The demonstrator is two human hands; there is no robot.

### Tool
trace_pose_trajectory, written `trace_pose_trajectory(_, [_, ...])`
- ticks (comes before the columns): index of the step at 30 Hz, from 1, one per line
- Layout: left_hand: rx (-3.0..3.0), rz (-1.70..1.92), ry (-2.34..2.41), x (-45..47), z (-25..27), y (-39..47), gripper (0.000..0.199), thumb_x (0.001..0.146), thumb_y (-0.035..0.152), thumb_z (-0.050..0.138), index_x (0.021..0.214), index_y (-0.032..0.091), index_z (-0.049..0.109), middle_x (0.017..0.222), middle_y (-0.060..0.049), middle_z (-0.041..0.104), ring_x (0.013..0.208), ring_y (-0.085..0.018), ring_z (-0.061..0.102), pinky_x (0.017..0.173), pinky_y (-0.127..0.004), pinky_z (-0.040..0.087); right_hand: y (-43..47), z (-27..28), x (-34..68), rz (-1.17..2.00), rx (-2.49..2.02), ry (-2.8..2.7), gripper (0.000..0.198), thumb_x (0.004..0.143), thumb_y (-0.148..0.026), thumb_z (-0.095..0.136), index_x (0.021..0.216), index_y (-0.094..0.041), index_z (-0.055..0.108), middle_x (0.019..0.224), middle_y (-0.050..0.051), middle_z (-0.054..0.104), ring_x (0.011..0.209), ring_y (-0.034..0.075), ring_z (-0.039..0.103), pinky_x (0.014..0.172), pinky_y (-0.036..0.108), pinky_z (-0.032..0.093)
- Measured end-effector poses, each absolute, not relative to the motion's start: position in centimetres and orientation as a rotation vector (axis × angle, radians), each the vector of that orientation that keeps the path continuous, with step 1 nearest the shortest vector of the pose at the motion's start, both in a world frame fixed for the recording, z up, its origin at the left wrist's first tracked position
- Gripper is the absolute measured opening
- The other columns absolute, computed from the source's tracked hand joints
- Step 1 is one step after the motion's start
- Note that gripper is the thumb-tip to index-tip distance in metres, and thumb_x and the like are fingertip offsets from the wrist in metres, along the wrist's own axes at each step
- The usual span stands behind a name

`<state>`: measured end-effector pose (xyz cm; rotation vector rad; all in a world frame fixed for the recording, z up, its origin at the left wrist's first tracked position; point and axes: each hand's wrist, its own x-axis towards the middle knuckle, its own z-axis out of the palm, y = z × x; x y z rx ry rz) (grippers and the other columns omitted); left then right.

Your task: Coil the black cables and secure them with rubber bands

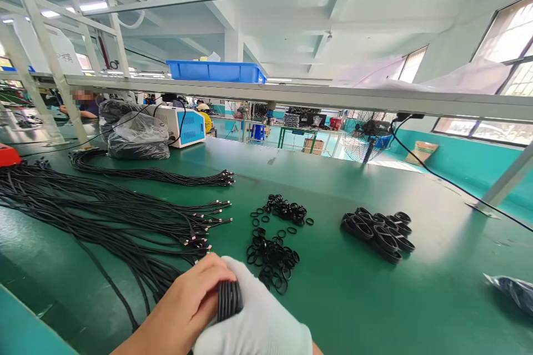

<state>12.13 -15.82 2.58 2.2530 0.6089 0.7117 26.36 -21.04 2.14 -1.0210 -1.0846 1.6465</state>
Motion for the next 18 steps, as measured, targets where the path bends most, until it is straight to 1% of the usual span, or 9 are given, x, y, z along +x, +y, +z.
trace_pose_trajectory(1, [2.214,0.672,0.680,12.1,2.8,-15.9,0.025,0.078,0.008,0.041,0.088,0.022,0.059,0.082,0.001,0.057,0.072,-0.012,0.056,0.065,-0.022,0.043,-21.2,2.4,26.1,1.666,-1.022,-1.079,0.046,0.047,-0.020,0.077,0.089,-0.016,0.060,0.070,-0.001,0.057,0.070,0.015,0.058,0.071,0.031,0.048])
trace_pose_trajectory(3, [2.105,0.587,0.783,12.2,3.3,-16.0,0.020,0.078,0.011,0.044,0.088,0.022,0.056,0.076,0.003,0.056,0.068,-0.012,0.053,0.060,-0.021,0.041,-21.5,2.5,25.7,1.717,-1.043,-1.044,0.037,0.047,-0.017,0.074,0.081,-0.013,0.060,0.061,-0.002,0.055,0.058,0.013,0.057,0.063,0.030,0.049])
trace_pose_trajectory(5, [1.940,0.519,0.837,12.3,3.7,-16.0,0.013,0.078,0.016,0.047,0.087,0.021,0.054,0.069,0.005,0.054,0.061,-0.012,0.052,0.054,-0.020,0.040,-21.7,2.3,25.6,1.767,-1.049,-0.982,0.030,0.050,-0.020,0.072,0.077,-0.010,0.062,0.061,0.001,0.057,0.058,0.015,0.059,0.059,0.030,0.049])
trace_pose_trajectory(7, [1.758,0.458,0.861,12.5,3.9,-16.0,0.009,0.077,0.021,0.050,0.086,0.020,0.051,0.065,0.006,0.052,0.053,-0.011,0.051,0.049,-0.021,0.040,-21.9,1.9,25.7,1.761,-1.022,-0.932,0.031,0.051,-0.026,0.072,0.076,-0.008,0.064,0.066,0.005,0.060,0.062,0.018,0.061,0.058,0.030,0.050])
trace_pose_trajectory(9, [1.674,0.433,0.900,12.8,3.8,-16.0,0.011,0.076,0.024,0.052,0.086,0.020,0.049,0.064,0.006,0.052,0.049,-0.011,0.050,0.046,-0.021,0.039,-21.9,1.6,25.9,1.743,-1.008,-0.926,0.034,0.052,-0.028,0.073,0.078,-0.008,0.066,0.068,0.007,0.063,0.062,0.019,0.062,0.058,0.031,0.050])
trace_pose_trajectory(14, [1.878,0.457,1.003,13.5,2.8,-15.8,0.005,0.073,0.020,0.050,0.078,0.022,0.049,0.059,0.007,0.055,0.054,-0.011,0.048,0.051,-0.022,0.036,-21.8,0.9,25.9,1.739,-1.053,-0.943,0.039,0.053,-0.032,0.074,0.080,-0.005,0.068,0.067,0.011,0.065,0.055,0.017,0.061,0.059,0.031,0.049])
trace_pose_trajectory(18, [1.926,0.426,1.044,13.9,2.4,-15.7,0.004,0.072,0.022,0.051,0.073,0.022,0.047,0.056,0.008,0.053,0.052,-0.011,0.046,0.049,-0.021,0.033,-21.7,0.5,25.8,1.752,-1.065,-0.917,0.042,0.052,-0.031,0.075,0.083,-0.005,0.065,0.062,0.010,0.065,0.052,0.018,0.061,0.055,0.032,0.048])
